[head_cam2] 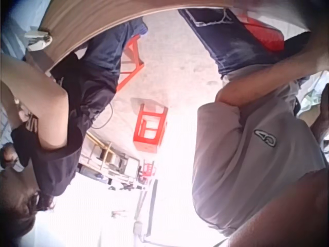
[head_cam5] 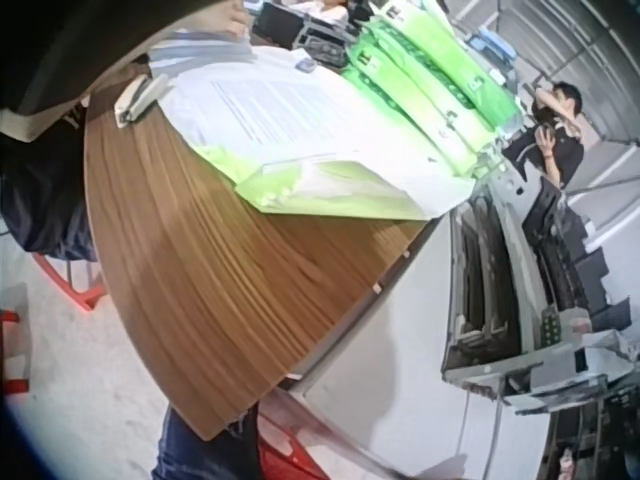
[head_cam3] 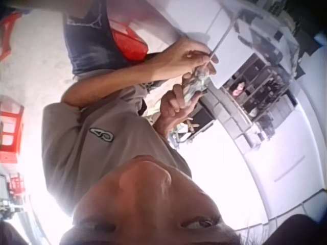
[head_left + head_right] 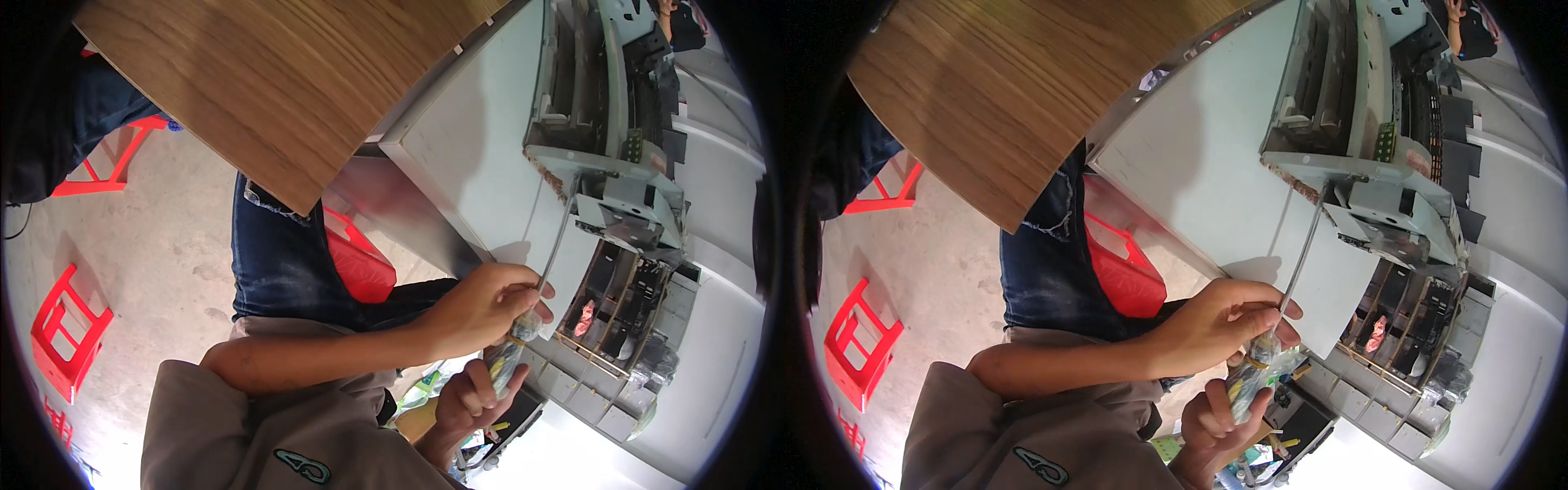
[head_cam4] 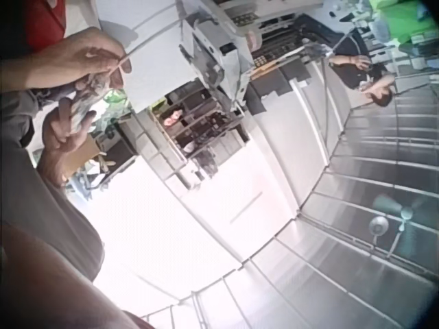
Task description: The person disassembles an internal component of a large printer using a screwdriver, removing screws and detaching a wire while another person sorts papers nearby.
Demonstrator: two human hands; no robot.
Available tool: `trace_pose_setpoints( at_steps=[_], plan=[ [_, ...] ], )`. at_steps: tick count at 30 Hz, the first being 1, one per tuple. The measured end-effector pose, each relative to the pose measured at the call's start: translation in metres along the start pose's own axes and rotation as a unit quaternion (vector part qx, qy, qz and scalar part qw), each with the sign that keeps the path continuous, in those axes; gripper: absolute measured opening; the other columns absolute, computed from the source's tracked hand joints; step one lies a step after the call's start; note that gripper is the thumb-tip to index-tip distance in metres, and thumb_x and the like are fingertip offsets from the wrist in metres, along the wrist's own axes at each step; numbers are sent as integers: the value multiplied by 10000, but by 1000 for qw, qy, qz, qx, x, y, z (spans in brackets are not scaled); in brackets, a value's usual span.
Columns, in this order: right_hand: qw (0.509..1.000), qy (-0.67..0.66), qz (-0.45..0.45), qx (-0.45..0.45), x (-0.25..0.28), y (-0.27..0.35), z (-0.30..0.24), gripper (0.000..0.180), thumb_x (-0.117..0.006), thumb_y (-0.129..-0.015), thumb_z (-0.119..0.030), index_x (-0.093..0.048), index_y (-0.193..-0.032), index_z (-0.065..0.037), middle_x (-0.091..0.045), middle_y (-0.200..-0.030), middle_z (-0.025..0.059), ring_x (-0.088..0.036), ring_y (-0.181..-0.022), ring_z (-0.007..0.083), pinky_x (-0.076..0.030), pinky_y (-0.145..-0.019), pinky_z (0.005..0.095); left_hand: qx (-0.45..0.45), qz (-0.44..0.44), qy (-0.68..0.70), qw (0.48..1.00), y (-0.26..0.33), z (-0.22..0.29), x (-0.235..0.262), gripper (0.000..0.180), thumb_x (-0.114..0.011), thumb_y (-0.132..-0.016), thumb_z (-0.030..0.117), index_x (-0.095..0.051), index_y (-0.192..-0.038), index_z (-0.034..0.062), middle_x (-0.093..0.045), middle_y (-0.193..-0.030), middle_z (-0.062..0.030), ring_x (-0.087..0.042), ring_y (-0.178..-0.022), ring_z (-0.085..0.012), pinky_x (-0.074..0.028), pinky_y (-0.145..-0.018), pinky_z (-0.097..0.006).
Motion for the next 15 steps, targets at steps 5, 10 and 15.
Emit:
trace_pose_setpoints(
  at_steps=[5, 10, 15],
  plan=[
    [758, 587, 193, 208, -11, -4, -6, 517, -555, -998, -281, -388, -1359, 50, -572, -805, 93, -446, -451, 81, -308, -341, 206, -61, 75, -304, 948, 14, 20, -1, 232, -543, -998, 92, -584, -1179, -48, -691, -987, -168, -690, -949, -306, -529, -777, -339],
    [672, 676, 192, 231, -25, -16, -4, 614, -614, -971, -205, -330, -1456, 40, -604, -870, 105, -459, -455, 82, -287, -374, 208, -408, 229, -539, 700, 10, 113, -26, 307, -604, -915, 46, -550, -1205, -39, -636, -949, -225, -615, -888, -416, -483, -811, -438],
    [594, 739, 211, 236, -42, -19, -1, 562, -575, -990, -134, -356, -1492, -6, -642, -962, 126, -530, -626, 85, -403, -555, 194, -411, 193, -585, 673, -38, 115, -5, 255, -581, -942, 72, -527, -1160, -50, -606, -957, -269, -572, -890, -457, -445, -795, -485]
  ],
)
Point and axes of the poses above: each hand's wrist, its own y-axis away from the middle knuckle, its own x-axis out of the back of the hand, z = x × y, the point moved 4 cm from there along -y, towards the middle knuckle
